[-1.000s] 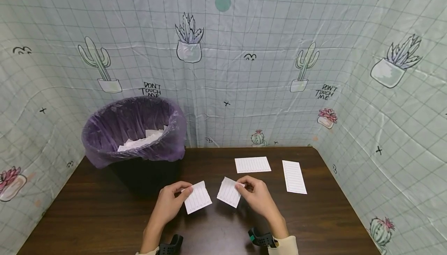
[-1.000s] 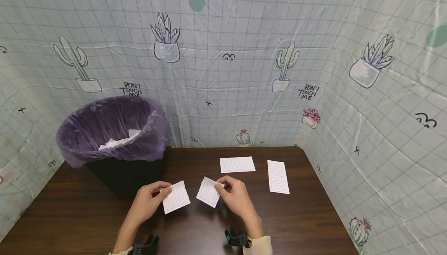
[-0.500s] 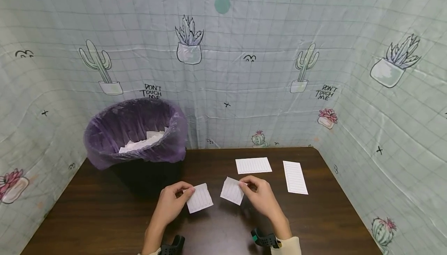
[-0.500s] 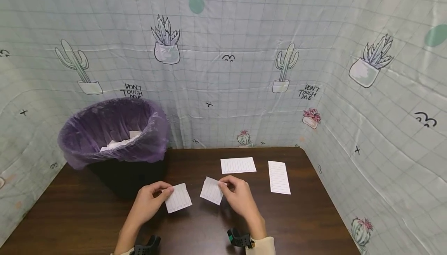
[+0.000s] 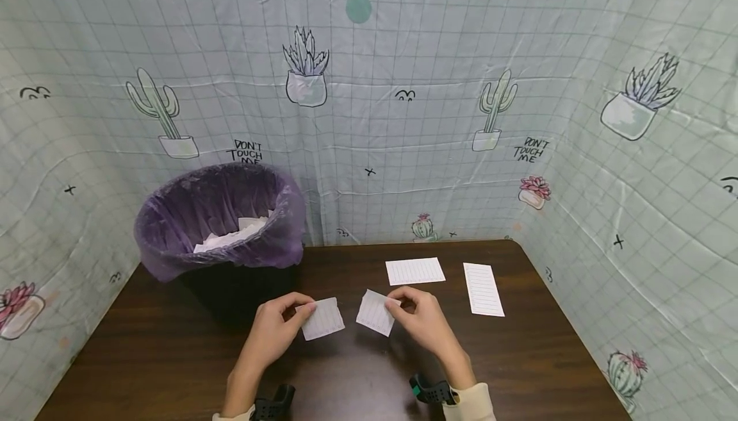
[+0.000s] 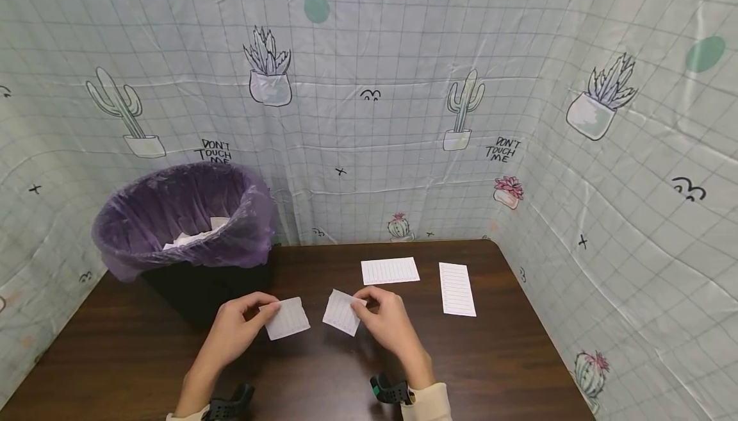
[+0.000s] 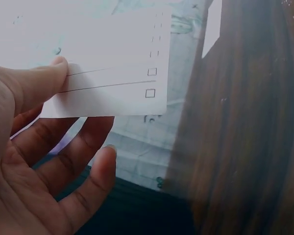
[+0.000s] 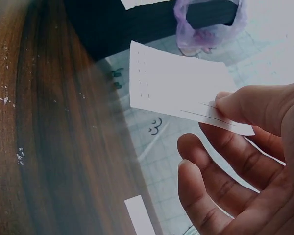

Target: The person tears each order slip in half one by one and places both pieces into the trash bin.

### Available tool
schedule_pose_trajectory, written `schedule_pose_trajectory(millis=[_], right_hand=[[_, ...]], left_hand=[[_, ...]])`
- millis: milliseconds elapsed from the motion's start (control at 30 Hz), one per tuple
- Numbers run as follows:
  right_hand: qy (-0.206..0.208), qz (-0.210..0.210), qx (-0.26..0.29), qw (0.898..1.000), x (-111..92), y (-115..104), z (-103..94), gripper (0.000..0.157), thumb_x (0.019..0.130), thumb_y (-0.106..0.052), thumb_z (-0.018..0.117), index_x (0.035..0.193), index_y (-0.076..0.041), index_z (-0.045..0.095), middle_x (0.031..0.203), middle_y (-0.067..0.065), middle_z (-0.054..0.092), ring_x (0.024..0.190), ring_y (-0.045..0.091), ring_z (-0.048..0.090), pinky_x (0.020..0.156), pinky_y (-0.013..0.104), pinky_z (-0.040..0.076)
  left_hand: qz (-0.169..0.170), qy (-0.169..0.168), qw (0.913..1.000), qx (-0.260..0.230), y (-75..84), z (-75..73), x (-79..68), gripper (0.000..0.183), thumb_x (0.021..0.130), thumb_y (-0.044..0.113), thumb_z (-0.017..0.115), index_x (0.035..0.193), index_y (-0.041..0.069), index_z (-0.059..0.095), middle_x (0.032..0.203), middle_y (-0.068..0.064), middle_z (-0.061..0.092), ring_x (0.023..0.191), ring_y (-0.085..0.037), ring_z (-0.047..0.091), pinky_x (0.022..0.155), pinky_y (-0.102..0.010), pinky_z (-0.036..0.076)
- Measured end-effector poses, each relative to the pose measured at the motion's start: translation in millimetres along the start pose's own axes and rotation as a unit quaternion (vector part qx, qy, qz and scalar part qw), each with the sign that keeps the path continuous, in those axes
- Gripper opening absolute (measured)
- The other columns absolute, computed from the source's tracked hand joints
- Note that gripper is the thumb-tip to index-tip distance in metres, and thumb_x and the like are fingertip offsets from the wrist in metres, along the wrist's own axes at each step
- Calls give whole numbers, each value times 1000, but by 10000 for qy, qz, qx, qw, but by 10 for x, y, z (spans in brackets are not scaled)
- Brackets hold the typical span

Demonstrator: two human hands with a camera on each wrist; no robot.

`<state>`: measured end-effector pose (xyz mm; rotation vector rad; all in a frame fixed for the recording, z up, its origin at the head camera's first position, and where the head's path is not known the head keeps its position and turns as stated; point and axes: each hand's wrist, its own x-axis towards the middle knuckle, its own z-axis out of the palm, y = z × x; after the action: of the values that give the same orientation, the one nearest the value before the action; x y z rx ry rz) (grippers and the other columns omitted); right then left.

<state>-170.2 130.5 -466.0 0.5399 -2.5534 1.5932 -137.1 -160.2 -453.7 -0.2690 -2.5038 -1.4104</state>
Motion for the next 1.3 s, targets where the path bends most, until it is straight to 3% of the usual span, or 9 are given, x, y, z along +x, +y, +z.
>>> schedule_pose_trajectory(millis=[300, 533, 700, 967, 1067, 1300], right_hand=[[-286, -184, -334, 9989, 135, -124, -44, 5, 96, -14, 73, 95, -9, 75, 88, 2, 73, 70, 6, 60, 66, 22, 52], [-501, -497, -441, 9965, 284, -280, -104, 4, 96, -13, 72, 95, -10, 75, 88, 2, 73, 71, 6, 61, 67, 23, 53], [-525, -650, -658, 9943, 372, -376, -130, 4, 96, -13, 72, 94, -12, 75, 90, 0, 74, 82, 9, 64, 73, 24, 57], [-724, -784, -679, 9920, 519, -516, -125, 5, 97, -14, 71, 95, -13, 75, 89, -2, 73, 82, 8, 63, 73, 26, 56], [-906, -807, -678, 9903, 586, -602, -103, 6, 98, -16, 70, 96, -13, 74, 87, -3, 71, 76, 6, 61, 70, 24, 53], [-1142, -1118, -746, 9843, 756, -870, -61, 8, 99, -18, 68, 98, -12, 74, 84, -2, 70, 67, 5, 58, 64, 22, 50]], left_hand=[[63, -133, 9984, 542, 144, -270, 37, 5, 93, 15, 76, 95, 12, 78, 73, 4, 63, 60, -6, 48, 54, -22, 41], [491, -92, 9945, 916, 246, -491, 78, 4, 93, 13, 76, 96, 14, 78, 80, 5, 71, 63, -7, 50, 57, -23, 41], [758, -71, 9902, 1174, 325, -621, 106, 6, 92, 10, 77, 94, 16, 78, 83, 6, 73, 63, -5, 49, 58, -22, 41], [1028, -395, 9832, 1454, 469, -778, 210, 6, 93, 10, 75, 94, 15, 78, 84, 7, 74, 65, -3, 48, 61, -24, 43], [1242, -434, 9783, 1598, 508, -841, 238, 5, 93, 11, 76, 94, 14, 79, 83, 8, 73, 66, -2, 48, 61, -24, 44], [2133, -237, 9610, 1742, 593, -992, 288, 11, 87, 5, 80, 95, 13, 78, 89, 5, 76, 73, -4, 62, 65, -28, 54]])
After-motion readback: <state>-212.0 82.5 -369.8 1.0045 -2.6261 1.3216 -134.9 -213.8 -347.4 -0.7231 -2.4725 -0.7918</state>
